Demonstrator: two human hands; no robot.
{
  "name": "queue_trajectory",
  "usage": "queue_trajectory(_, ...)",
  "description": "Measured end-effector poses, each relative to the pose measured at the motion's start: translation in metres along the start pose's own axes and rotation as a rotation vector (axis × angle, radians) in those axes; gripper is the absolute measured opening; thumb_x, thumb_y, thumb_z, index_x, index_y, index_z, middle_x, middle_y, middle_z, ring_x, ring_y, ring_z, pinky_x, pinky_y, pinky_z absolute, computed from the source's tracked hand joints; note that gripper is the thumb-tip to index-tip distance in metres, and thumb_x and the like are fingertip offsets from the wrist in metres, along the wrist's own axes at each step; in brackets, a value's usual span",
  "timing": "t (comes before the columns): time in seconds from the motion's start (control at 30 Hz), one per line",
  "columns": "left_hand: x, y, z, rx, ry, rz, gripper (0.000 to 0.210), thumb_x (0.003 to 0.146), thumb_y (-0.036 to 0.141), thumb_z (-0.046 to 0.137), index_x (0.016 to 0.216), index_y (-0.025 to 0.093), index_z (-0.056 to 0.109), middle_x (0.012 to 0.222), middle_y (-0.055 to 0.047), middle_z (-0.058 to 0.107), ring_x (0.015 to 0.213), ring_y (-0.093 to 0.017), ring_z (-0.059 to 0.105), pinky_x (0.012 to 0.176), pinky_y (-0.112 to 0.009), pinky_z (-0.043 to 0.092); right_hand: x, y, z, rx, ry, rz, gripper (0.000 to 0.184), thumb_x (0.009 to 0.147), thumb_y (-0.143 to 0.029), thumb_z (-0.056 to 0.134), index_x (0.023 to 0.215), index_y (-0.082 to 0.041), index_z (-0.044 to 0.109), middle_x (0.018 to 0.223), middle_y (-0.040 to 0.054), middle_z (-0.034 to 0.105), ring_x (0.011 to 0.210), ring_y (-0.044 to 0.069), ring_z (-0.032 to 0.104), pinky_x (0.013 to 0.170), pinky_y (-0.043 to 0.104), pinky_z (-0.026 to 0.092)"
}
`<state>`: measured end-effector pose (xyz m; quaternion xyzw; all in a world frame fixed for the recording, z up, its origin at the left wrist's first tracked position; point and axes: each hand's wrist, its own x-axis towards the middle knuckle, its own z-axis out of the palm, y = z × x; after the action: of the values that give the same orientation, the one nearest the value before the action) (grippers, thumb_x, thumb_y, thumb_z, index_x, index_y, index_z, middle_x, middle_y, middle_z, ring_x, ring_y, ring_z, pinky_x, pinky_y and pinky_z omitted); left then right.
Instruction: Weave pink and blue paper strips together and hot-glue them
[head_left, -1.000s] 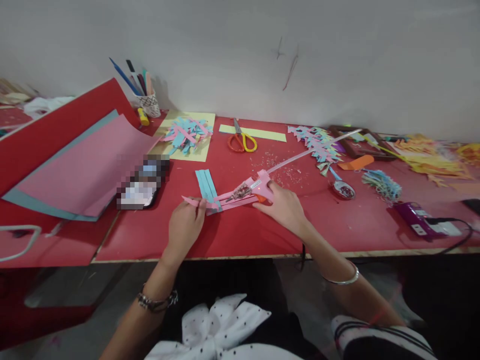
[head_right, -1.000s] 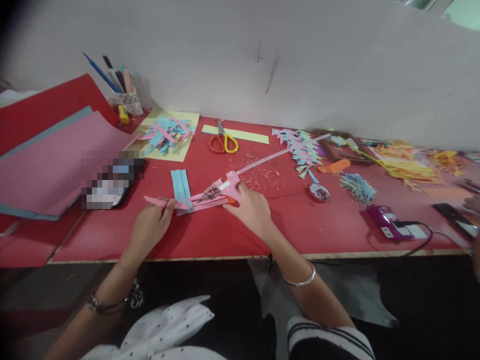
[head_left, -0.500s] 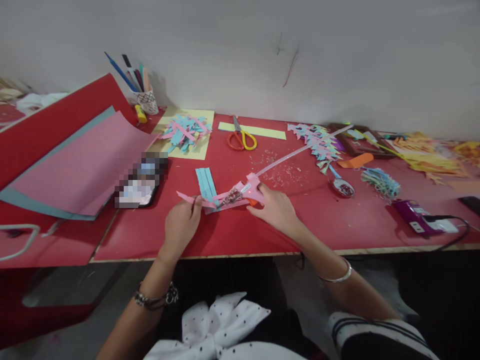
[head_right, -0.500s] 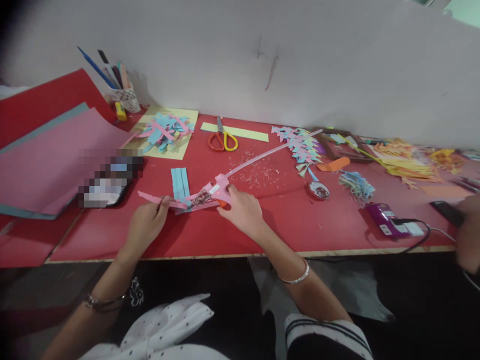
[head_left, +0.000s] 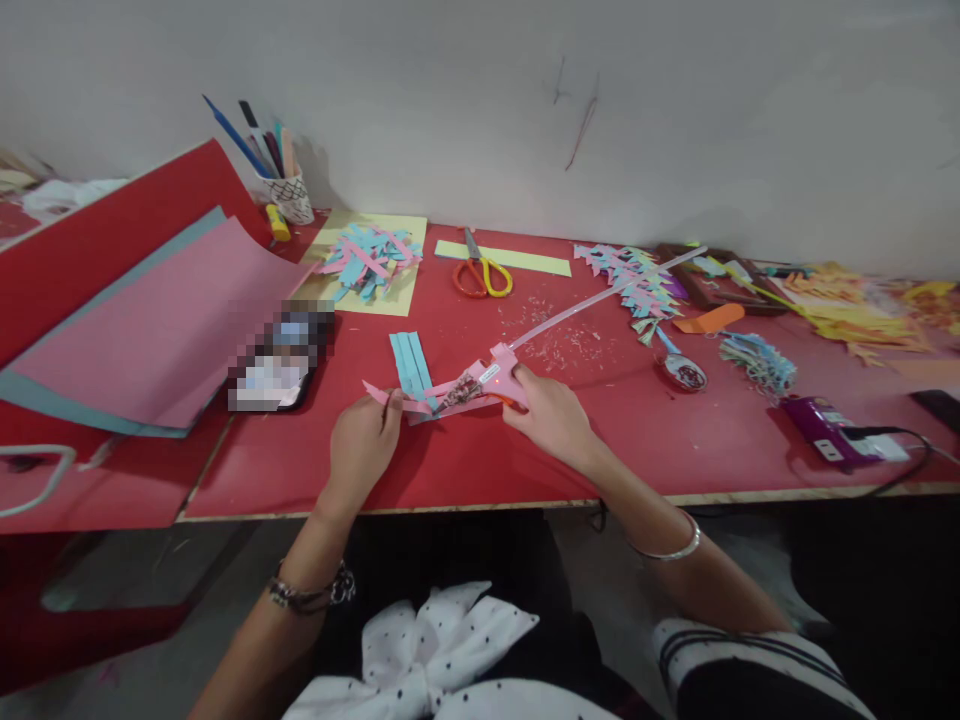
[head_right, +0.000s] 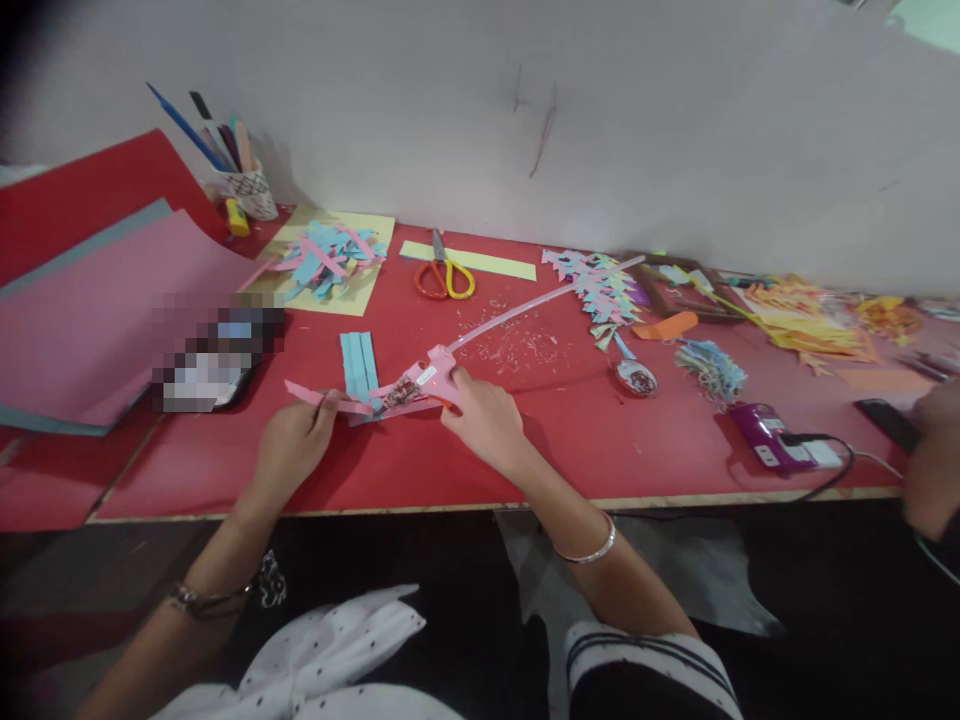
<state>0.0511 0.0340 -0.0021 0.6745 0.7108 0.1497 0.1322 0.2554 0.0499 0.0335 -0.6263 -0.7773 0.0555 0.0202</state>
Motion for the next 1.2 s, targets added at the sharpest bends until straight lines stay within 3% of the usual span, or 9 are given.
queue_trajectory(0.43, -0.001, -0.001, 0.001, -0.063, 0.008, 0.024, 0.047, 0.087, 0.031, 0.022, 0.094, 0.018, 0.066, 0.088, -0.009, 0.068, 0.076, -0.021, 0.061, 0.062, -0.026, 0.038, -0.004, 0.012, -0.005, -0.035, 0.006, 0.041, 0.025, 0.074, -0.021, 0.041, 0.096, -0.015, 0.052, 0.076, 0.0086, 0.065, 0.065, 0.019, 0.058, 0.049, 0.026, 0.025)
queue_trajectory(1.2, 0.001, -0.003, 0.004, -0.008, 0.077, 0.068, 0.048, 0.085, 0.032, 0.022, 0.086, 0.015, 0.067, 0.076, -0.009, 0.069, 0.070, -0.020, 0.062, 0.052, -0.024, 0.037, -0.011, 0.033, -0.015, -0.097, -0.013, 0.113, 0.025, 0.077, -0.019, 0.040, 0.099, -0.014, 0.051, 0.079, 0.0093, 0.066, 0.071, 0.019, 0.059, 0.052, 0.025, 0.026)
